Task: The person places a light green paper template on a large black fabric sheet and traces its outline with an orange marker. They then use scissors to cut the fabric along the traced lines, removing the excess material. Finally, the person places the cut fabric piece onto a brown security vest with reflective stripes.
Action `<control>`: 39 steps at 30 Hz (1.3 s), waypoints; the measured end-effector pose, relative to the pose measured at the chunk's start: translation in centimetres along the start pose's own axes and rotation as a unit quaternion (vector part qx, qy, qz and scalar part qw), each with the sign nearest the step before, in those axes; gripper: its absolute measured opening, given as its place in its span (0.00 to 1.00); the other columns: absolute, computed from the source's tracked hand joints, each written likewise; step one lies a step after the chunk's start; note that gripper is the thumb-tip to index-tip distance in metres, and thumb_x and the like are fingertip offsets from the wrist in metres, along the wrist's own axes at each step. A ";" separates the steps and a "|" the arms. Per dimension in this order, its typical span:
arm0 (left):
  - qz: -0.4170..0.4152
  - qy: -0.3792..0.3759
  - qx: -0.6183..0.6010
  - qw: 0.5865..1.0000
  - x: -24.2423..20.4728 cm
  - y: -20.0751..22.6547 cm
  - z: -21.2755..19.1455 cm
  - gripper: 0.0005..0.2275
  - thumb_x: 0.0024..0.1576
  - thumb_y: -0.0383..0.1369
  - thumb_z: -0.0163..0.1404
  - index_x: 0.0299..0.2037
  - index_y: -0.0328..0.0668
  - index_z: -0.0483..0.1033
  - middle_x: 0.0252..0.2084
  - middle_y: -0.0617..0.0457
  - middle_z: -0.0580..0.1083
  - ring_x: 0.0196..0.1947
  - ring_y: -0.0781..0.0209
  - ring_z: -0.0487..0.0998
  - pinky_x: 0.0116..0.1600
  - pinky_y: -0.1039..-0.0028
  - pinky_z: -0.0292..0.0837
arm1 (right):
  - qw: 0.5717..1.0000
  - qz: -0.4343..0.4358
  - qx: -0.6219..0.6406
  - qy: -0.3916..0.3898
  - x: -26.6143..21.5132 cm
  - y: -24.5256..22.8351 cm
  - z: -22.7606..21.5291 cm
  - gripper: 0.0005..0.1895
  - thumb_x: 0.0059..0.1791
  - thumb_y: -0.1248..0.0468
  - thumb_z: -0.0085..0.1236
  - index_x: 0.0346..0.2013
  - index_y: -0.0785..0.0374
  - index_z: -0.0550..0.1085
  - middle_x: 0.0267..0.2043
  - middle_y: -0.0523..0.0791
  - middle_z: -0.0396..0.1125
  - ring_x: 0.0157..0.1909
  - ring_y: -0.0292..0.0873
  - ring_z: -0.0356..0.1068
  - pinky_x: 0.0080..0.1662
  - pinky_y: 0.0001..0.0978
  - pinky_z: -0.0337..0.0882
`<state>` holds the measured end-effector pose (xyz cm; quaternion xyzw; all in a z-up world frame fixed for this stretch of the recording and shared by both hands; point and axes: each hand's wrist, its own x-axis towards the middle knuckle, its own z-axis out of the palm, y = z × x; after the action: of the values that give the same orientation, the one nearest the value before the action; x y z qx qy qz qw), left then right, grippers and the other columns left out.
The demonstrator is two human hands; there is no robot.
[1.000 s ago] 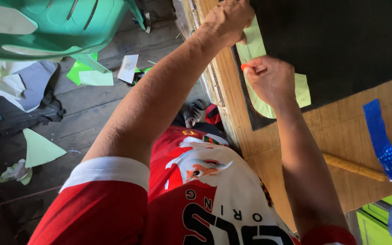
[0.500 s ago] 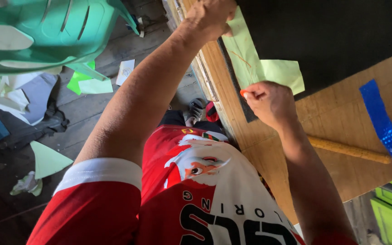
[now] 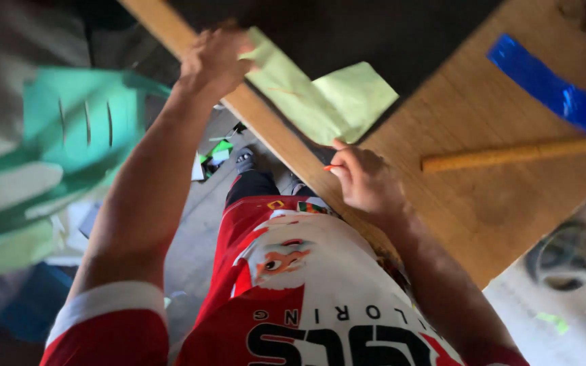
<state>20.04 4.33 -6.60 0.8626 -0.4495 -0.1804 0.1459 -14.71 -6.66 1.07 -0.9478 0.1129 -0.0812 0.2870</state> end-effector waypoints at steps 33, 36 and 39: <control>0.692 0.002 -0.029 0.722 6.2 11.6 3.9 0.24 0.66 0.56 0.36 0.59 0.54 0.77 0.57 0.45 0.68 0.56 0.45 0.71 0.60 0.57 0.68 | 0.850 0.446 0.117 0.253 0.2 -6.8 5.1 0.05 0.51 0.58 0.58 0.41 0.45 0.73 0.47 0.40 0.75 0.47 0.52 0.75 0.44 0.49 0.74; 0.692 0.020 -0.024 0.722 6.6 11.2 3.8 0.26 0.63 0.59 0.37 0.62 0.58 0.74 0.62 0.49 0.66 0.56 0.47 0.71 0.59 0.57 0.68 | 0.742 0.471 0.243 0.410 -1.2 -6.7 7.1 0.06 0.53 0.63 0.59 0.43 0.59 0.72 0.44 0.46 0.73 0.43 0.47 0.74 0.43 0.39 0.76; 0.694 0.017 -0.022 0.720 6.7 11.7 4.2 0.27 0.61 0.62 0.39 0.63 0.61 0.72 0.65 0.54 0.66 0.56 0.50 0.71 0.59 0.58 0.67 | 0.621 0.487 0.316 0.526 -0.8 -7.4 8.8 0.11 0.52 0.71 0.62 0.47 0.72 0.72 0.38 0.52 0.71 0.35 0.42 0.75 0.39 0.32 0.78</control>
<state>13.28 -8.09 -6.71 0.3090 -0.9154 -0.0243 0.2568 -12.28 4.16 -2.10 -0.4006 0.6566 -0.4453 0.4584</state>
